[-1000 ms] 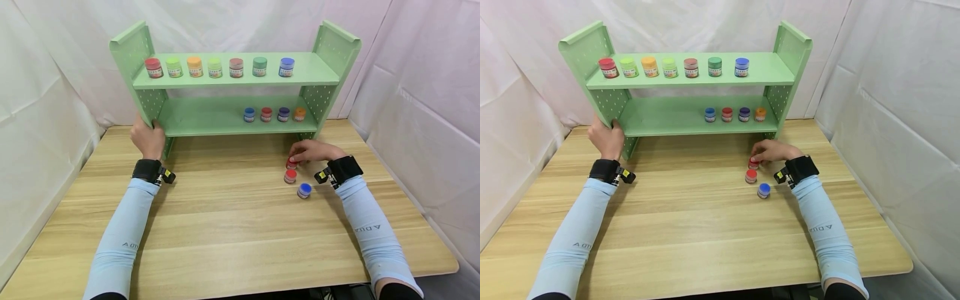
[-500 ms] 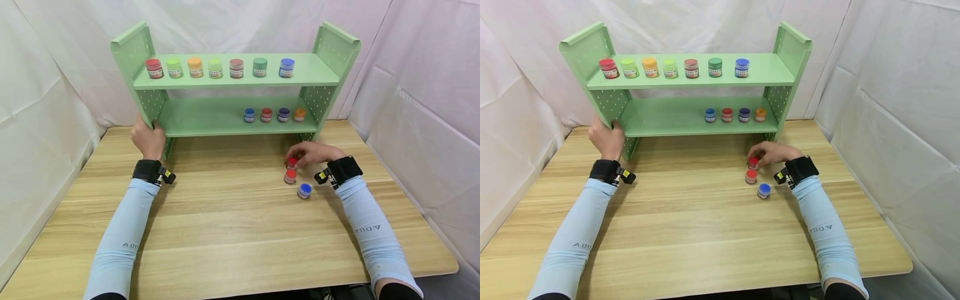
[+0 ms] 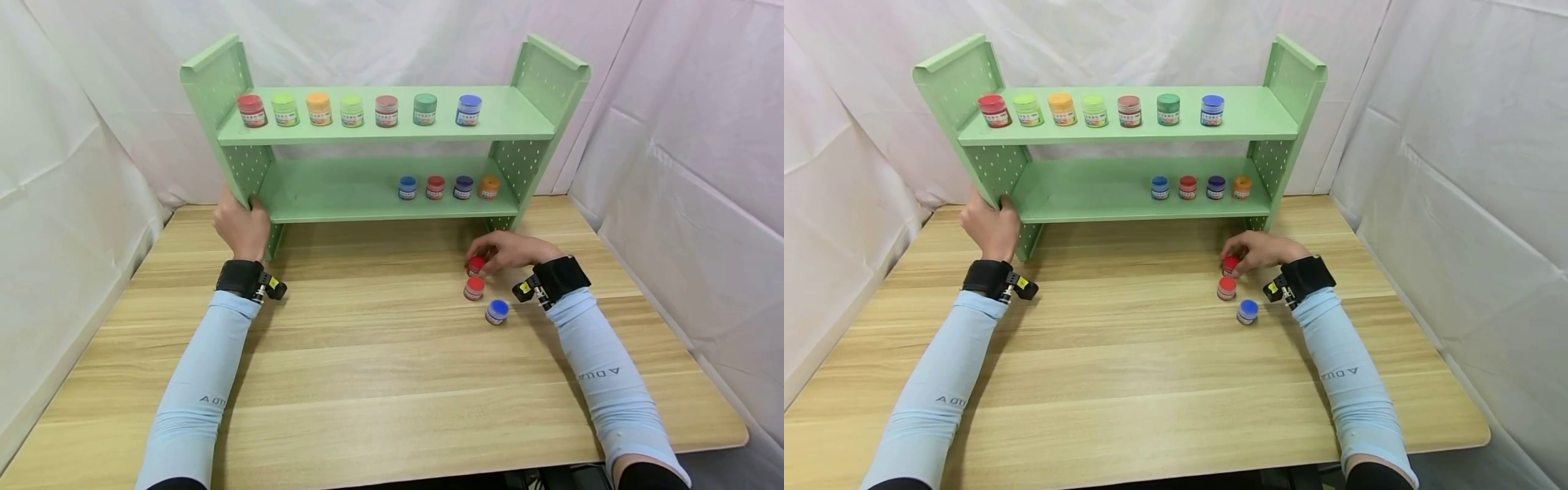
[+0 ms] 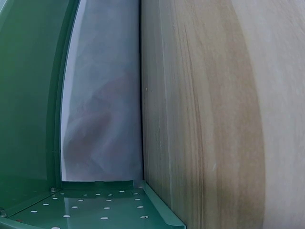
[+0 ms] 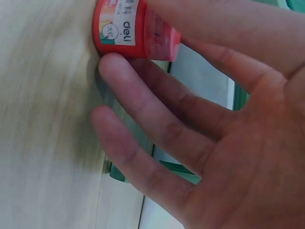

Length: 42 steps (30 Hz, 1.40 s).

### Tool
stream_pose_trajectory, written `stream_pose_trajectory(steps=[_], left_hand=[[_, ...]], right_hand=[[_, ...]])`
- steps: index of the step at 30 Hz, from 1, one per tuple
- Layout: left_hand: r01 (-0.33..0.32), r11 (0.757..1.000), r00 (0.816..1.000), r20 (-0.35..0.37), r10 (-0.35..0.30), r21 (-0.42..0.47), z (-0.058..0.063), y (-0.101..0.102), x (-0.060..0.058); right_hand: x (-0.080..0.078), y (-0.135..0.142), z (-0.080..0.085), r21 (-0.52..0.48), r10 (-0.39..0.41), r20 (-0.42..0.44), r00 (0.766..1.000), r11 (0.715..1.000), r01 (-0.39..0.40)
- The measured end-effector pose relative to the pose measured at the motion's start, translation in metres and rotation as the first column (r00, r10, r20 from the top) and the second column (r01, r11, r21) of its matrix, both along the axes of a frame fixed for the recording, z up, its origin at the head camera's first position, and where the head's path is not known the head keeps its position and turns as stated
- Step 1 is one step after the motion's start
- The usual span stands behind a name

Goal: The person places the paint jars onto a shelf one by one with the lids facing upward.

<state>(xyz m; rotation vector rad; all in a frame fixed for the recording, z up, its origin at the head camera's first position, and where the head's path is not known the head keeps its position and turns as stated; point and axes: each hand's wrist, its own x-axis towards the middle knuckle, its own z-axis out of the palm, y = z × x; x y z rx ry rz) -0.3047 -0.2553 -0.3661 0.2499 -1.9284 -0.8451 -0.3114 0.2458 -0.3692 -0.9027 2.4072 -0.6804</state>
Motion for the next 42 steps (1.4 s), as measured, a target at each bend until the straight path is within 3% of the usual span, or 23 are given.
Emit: stream_pose_trajectory(steps=[12,22,30,36,42], left_hand=[[0.003,1.000,1.000,0.007,-0.003,-0.007,0.000,0.002,-0.002],[-0.002,1.000,1.000,0.001,0.002,0.000,0.001,-0.001,-0.002],[0.001,1.000,1.000,0.001,-0.001,-0.013,0.001,-0.001,-0.001],[-0.002,1.000,1.000,-0.008,0.002,0.002,-0.002,-0.001,0.002],[0.010,1.000,1.000,-0.005,-0.010,0.003,-0.002,-0.002,0.001]], right_hand=[[0.000,0.002,-0.001,0.015,-0.018,-0.088,0.996,1.000,0.020],[0.015,-0.013,0.031,-0.062,-0.022,-0.217,0.976,0.998,0.009],[0.032,-0.034,0.054,-0.125,-0.071,-0.330,0.941,0.992,0.031],[0.030,-0.063,0.068,-0.178,-0.058,-0.371,0.927,0.984,-0.009],[0.017,-0.101,0.080,-0.184,-0.019,-0.506,0.862,0.979,-0.086]])
